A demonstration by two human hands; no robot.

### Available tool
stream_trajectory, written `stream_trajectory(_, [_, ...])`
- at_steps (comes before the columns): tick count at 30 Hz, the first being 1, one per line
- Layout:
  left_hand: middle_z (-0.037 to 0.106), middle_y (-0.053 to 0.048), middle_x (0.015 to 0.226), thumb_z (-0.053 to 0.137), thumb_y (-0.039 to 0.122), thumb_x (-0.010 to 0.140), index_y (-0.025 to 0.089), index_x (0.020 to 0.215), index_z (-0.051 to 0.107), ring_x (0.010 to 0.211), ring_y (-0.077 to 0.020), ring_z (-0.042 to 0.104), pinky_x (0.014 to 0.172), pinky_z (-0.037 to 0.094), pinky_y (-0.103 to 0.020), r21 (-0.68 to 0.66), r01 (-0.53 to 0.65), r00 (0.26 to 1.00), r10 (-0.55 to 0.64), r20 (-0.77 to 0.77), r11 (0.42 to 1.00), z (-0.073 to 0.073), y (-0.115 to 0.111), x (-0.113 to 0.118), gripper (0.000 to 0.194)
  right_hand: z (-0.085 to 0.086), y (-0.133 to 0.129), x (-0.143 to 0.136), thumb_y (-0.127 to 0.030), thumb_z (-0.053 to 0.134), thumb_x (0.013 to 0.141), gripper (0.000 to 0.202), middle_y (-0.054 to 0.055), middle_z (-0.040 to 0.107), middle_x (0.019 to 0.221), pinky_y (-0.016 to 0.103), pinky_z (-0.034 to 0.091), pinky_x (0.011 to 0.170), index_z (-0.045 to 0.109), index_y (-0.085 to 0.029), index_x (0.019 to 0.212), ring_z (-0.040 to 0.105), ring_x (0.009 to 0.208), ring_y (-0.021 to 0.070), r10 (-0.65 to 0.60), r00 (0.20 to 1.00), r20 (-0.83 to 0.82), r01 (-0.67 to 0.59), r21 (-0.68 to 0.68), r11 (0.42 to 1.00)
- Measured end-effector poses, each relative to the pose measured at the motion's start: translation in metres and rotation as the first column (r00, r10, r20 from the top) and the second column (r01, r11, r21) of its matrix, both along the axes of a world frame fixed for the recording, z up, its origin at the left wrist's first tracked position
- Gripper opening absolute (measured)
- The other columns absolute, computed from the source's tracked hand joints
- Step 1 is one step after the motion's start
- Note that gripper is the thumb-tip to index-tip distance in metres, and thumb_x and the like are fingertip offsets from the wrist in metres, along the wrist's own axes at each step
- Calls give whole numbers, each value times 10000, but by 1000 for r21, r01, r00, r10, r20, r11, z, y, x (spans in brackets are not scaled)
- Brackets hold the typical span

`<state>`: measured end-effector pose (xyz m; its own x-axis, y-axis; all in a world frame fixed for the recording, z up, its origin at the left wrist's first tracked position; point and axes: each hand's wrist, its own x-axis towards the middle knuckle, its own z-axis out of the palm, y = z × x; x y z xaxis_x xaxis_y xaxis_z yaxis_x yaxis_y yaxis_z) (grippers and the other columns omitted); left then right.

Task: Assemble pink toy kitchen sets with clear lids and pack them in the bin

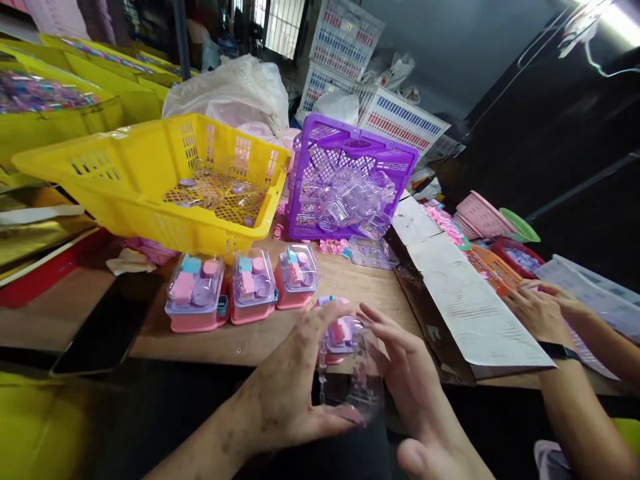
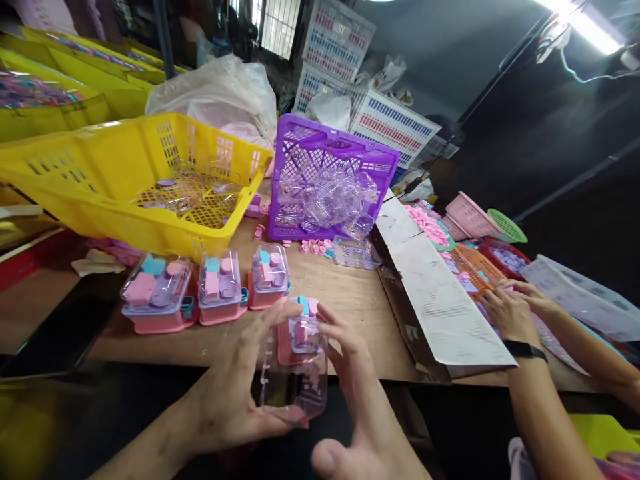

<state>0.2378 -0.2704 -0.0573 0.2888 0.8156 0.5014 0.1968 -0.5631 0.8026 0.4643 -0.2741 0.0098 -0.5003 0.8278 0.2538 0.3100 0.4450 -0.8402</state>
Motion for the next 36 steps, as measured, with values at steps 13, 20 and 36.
stream_trajectory(13, [304,-271,1831,987,386,809,226,1785,96,1719,-467,319,1389,330,-706,-147,-140,987,127,-98,979,-81,51,23,1331,15,70,-7,-441,724,1026,666,122,630,1636,636,486,1297,577,-329,1666,584,1540,391,-291,841,457,200,237,951])
stream_trajectory(20, [361,-262,1808,985,379,830,215,1762,154,1717,-425,347,1386,370,-669,-136,-109,993,100,-68,985,-85,58,31,1260,11,78,-38,-402,681,969,703,164,674,1547,660,530,1254,598,-276,1655,616,1500,404,-407,683,606,208,372,904])
stream_trajectory(36, [387,-254,1795,1040,331,765,226,1741,187,1705,-442,366,1369,408,-659,-161,-113,992,102,-77,980,-83,57,29,1301,-2,85,-46,-323,667,960,658,153,700,1395,600,628,1096,582,-344,1612,684,1324,399,-339,550,763,115,333,936])
